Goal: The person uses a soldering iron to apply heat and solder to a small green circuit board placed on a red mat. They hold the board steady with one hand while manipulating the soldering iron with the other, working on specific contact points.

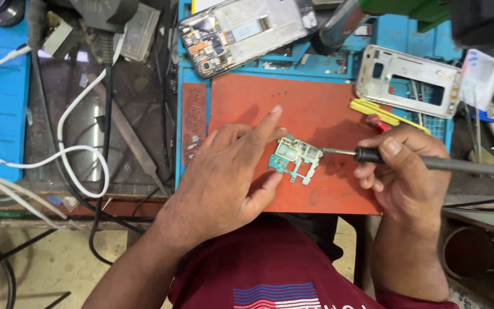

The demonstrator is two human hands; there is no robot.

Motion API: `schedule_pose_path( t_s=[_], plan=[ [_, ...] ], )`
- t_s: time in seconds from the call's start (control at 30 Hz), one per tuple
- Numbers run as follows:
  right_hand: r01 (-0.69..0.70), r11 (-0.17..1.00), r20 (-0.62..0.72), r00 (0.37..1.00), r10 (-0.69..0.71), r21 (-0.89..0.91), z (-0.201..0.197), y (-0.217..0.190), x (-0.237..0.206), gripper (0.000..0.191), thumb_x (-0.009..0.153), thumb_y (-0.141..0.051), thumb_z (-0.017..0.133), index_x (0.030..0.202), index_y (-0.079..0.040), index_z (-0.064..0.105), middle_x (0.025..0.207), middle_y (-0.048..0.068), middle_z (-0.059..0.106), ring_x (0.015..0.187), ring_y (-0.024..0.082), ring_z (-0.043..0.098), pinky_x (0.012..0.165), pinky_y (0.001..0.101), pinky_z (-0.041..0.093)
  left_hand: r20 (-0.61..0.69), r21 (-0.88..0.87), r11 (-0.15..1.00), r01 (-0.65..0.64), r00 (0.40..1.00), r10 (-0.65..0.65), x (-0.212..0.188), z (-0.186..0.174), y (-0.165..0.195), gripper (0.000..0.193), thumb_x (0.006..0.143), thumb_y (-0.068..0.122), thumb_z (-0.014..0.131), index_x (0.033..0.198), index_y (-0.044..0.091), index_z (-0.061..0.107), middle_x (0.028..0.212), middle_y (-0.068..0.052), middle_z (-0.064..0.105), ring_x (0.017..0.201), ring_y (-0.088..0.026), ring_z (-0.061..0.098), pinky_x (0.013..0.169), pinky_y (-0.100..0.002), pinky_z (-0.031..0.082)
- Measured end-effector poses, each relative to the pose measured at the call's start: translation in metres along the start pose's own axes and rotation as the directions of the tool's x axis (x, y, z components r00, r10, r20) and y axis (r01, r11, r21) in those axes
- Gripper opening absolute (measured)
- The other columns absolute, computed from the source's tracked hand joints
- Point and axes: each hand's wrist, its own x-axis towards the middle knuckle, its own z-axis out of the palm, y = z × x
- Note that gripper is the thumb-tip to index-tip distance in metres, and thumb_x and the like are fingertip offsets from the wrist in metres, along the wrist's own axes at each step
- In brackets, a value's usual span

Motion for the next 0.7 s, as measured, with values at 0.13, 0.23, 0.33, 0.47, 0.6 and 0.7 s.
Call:
schedule_pose_path(
  t_s=[0.13,0.23,0.33,0.47,0.6,0.7],
  plan=[
    [0.010,0.995,-0.026,1.000,-0.007,0.104,-0.004,0.006,0.001,0.030,0.111,-0.012,0.061,0.099,0.014,0.065,0.074,0.023,0.069,0.052,0.019,0.063,0.051,0.0269,0.050,-0.005,0.018,1.000,0.015,1.000,-0.015,-0.002,0.002,0.002,0.087,0.090,0.021,0.074,0.159,0.001,0.025,0.140,-0.005,0.067,0.120,-0.031,0.059,0.105,-0.047,0.044],
    [0.010,0.987,-0.033,0.999,-0.004,0.157,-0.003,0.007,0.002,0.026,0.108,-0.012,0.062,0.100,0.012,0.066,0.075,0.022,0.069,0.053,0.019,0.062,0.050,0.0279,0.050,-0.013,0.043,0.999,0.004,1.000,-0.003,-0.002,0.003,0.001,0.087,0.088,0.021,0.075,0.158,0.000,0.026,0.137,-0.004,0.068,0.120,-0.031,0.059,0.105,-0.047,0.044],
    [0.010,0.997,-0.086,0.996,-0.003,0.081,-0.005,0.002,-0.002,0.017,0.103,-0.009,0.063,0.101,0.007,0.065,0.075,0.020,0.069,0.052,0.018,0.061,0.045,0.0247,0.045,-0.030,0.031,0.999,0.022,0.999,-0.021,-0.002,0.003,0.000,0.087,0.087,0.021,0.077,0.157,0.002,0.030,0.138,-0.004,0.068,0.118,-0.031,0.060,0.104,-0.045,0.047],
    [0.262,0.938,-0.241,0.918,-0.315,-0.228,-0.018,-0.016,-0.008,0.016,0.108,-0.007,0.068,0.100,0.005,0.064,0.079,0.015,0.066,0.059,0.016,0.061,0.053,0.0247,0.046,-0.052,0.068,0.998,-0.002,0.999,0.006,0.007,0.005,-0.005,0.090,0.083,0.019,0.078,0.157,0.000,0.030,0.134,-0.003,0.069,0.113,-0.029,0.061,0.101,-0.045,0.046],
    [0.361,0.847,-0.373,0.780,-0.503,-0.390,-0.048,-0.046,0.019,0.021,0.111,-0.013,0.066,0.099,0.003,0.069,0.083,0.009,0.066,0.063,0.013,0.061,0.056,0.0230,0.047,-0.051,0.108,0.994,0.000,0.999,0.005,0.008,0.007,-0.003,0.093,0.080,0.017,0.079,0.157,0.000,0.030,0.131,-0.003,0.071,0.109,-0.030,0.061,0.097,-0.044,0.048],
    [0.301,0.860,-0.347,0.821,-0.454,-0.413,-0.078,-0.068,0.056,0.016,0.111,-0.010,0.065,0.113,0.003,0.074,0.092,0.011,0.073,0.075,0.013,0.069,0.069,0.0237,0.056,-0.049,0.100,0.995,0.010,0.999,-0.005,0.008,0.009,0.001,0.094,0.079,0.016,0.080,0.157,0.000,0.030,0.132,-0.005,0.070,0.108,-0.029,0.061,0.096,-0.043,0.049]
  ],
)
